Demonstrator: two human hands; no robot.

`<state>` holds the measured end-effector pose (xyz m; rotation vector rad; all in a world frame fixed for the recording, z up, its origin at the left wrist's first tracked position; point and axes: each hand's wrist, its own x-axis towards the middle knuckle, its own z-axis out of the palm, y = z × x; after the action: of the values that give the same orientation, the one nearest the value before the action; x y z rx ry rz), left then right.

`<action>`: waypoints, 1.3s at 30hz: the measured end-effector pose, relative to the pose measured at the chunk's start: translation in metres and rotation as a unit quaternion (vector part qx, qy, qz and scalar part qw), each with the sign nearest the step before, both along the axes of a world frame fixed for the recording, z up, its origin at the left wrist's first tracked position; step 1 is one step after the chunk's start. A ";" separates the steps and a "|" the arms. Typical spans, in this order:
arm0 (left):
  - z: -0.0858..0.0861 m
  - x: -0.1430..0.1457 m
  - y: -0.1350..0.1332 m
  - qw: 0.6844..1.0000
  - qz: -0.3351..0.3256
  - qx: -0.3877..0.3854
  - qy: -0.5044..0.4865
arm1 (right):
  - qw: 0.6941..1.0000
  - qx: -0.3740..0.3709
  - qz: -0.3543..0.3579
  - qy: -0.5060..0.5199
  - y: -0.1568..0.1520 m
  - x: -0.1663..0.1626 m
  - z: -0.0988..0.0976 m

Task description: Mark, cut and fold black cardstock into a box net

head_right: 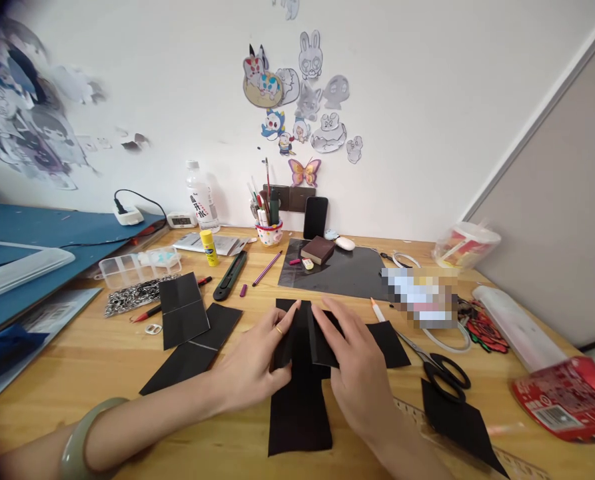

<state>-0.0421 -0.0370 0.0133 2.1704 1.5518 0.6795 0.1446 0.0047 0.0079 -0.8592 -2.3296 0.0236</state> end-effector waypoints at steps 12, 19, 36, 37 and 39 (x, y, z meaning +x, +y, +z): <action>-0.017 0.000 -0.003 0.990 -0.015 0.136 -0.018 | 0.998 0.041 0.017 0.042 -0.009 0.002 0.003; -0.014 -0.002 -0.004 0.987 -0.034 0.154 -0.030 | 0.997 -0.011 -0.001 0.082 -0.016 0.001 0.011; -0.006 0.003 -0.001 0.954 0.073 0.000 -0.291 | 0.995 -0.013 -0.033 0.095 -0.013 0.021 0.030; -0.005 0.003 -0.001 0.946 0.068 -0.021 -0.316 | 0.987 -0.069 -0.013 0.141 -0.011 0.024 0.032; -0.002 0.004 -0.001 0.931 0.040 -0.060 -0.359 | 0.946 -0.211 -0.010 0.247 -0.003 0.026 0.034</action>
<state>-0.0385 -0.0385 0.0109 1.5054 1.2343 1.1999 0.1702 0.0020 0.0419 -0.9472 -1.8599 0.6739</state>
